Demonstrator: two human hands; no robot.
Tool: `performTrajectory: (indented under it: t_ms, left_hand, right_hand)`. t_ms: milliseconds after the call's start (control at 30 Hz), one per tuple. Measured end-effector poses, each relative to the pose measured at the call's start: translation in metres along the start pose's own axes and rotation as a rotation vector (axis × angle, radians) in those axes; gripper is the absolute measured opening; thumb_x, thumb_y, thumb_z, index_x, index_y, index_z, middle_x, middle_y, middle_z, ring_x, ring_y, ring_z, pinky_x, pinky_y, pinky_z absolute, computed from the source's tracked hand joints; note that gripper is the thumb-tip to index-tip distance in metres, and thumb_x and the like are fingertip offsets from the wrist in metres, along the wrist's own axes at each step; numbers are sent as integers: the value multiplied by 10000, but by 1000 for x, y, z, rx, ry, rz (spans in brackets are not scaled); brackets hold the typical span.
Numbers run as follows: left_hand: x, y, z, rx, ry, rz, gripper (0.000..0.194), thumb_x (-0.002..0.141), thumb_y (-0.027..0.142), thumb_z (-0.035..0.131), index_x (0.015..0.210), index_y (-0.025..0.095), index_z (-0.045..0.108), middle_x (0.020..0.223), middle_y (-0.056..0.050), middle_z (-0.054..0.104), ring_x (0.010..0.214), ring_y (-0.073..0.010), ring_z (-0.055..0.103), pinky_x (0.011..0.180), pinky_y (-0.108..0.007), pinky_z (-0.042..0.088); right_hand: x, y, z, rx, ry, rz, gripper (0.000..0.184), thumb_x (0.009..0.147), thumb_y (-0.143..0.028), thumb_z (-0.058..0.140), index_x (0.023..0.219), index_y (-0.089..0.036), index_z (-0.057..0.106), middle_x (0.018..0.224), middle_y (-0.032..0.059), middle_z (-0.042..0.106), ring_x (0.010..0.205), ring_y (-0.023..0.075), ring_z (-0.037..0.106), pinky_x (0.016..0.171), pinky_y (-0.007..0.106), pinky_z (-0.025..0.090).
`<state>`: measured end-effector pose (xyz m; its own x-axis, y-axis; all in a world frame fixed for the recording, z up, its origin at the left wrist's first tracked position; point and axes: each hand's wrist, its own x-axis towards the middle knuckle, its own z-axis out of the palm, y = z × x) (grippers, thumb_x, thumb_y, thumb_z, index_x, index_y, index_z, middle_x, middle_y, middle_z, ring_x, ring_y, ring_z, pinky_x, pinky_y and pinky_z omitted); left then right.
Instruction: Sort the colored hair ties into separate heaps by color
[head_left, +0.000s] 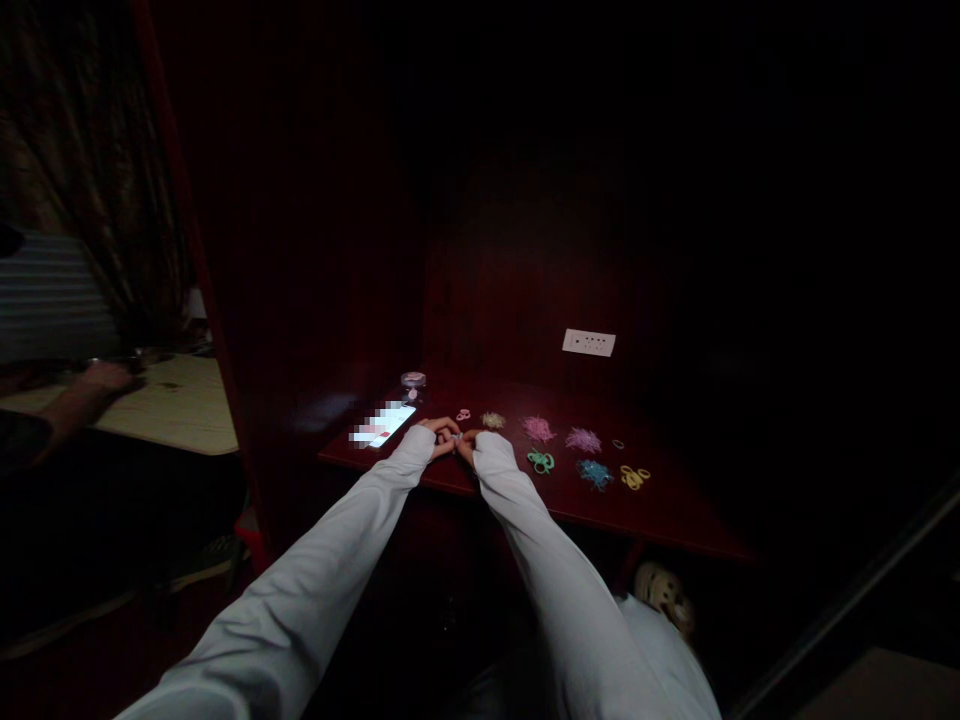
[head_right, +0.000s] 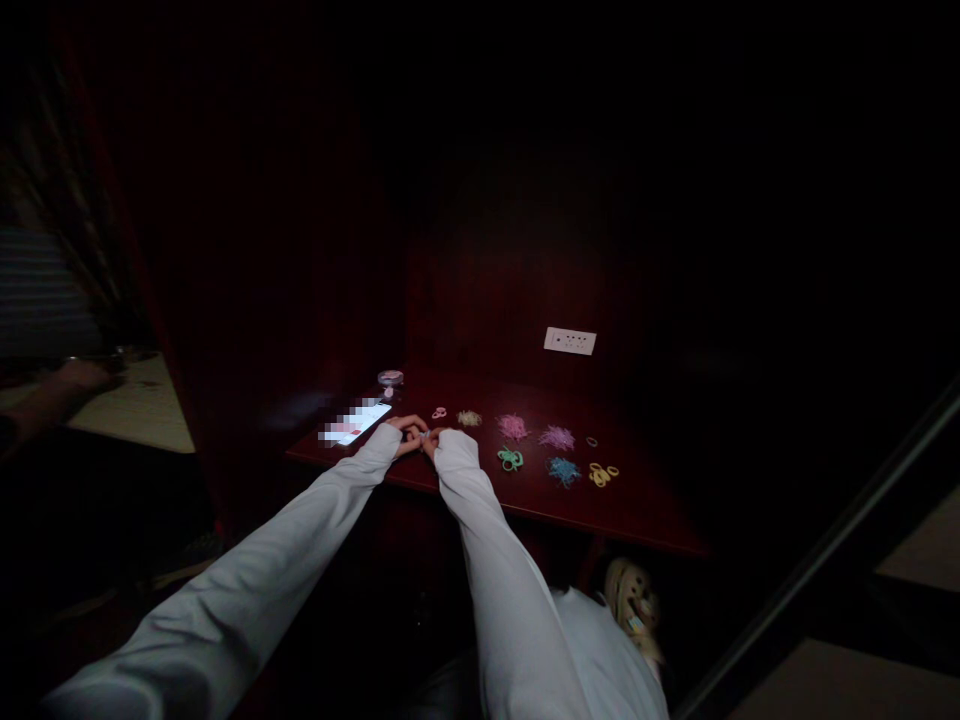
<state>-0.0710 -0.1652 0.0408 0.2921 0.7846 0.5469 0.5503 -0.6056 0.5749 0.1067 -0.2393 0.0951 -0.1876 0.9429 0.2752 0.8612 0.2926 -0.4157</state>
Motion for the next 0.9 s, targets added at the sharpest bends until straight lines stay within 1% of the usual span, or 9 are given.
performTrajectory:
  t_ms: [133,233,367,467,567,700,733,800,900]
  left_hand:
    - [-1,1,-1,8,-9,9,149,768,168,726,904,224,753,695,52,729,691,-148,638,807,-280,468]
    - [-1,4,-3,-3,-34,24,138,779,180,727,906,224,758,698,48,740,682,-146,638,819,-286,479]
    - [0,5,-2,-59,-29,48,117,786,207,720,897,210,754,699,30,748,667,-150,639,800,-291,499]
    - [2,2,-1,-134,-5,32,114,781,228,725,890,205,748,713,11,761,667,-155,647,791,-293,516]
    - [6,-9,-3,-286,73,-12,135,814,304,709,901,204,734,765,-19,784,709,-174,685,781,-298,533]
    - [10,-29,-13,-522,311,-122,257,885,402,576,956,195,711,863,-66,797,765,-202,698,755,-322,555]
    - [10,-32,-16,-539,329,-146,264,875,405,568,954,197,710,884,-68,796,777,-208,695,763,-331,557]
    - [9,-35,-19,-526,270,-150,257,844,401,589,944,203,721,922,-70,790,833,-224,699,800,-349,554]
    - [6,-28,-20,-334,41,-65,248,784,361,691,976,225,770,997,-55,781,956,-245,676,909,-377,515]
  right_hand:
    - [-1,2,1,6,-8,-18,351,1042,-385,563,1220,-201,804,1111,82,828,1024,200,736,862,252,491]
    - [0,0,-2,-36,-10,-14,341,1047,-369,547,1192,-214,814,1081,70,831,1016,194,732,835,248,477]
    - [1,-3,-5,-40,-17,37,295,1016,-355,580,1109,-215,823,990,49,827,909,170,720,738,233,448]
    - [3,-4,-6,-15,-12,53,266,995,-360,600,1048,-219,819,918,26,814,838,154,701,694,225,429]
    - [6,0,-8,-7,42,85,238,985,-336,602,1021,-227,810,920,19,810,854,155,696,708,223,428]
    - [10,11,-13,14,148,140,247,999,-338,581,1015,-228,802,925,21,806,846,159,687,702,232,417]
    - [11,14,-13,22,167,153,252,1003,-337,574,1012,-224,799,913,22,803,826,157,681,691,234,409]
    - [13,19,-14,37,200,177,248,1000,-314,567,1001,-214,794,897,25,796,802,152,672,680,236,394]
    - [13,24,-14,51,251,190,220,980,-275,576,983,-205,784,905,32,794,808,148,668,689,236,382]
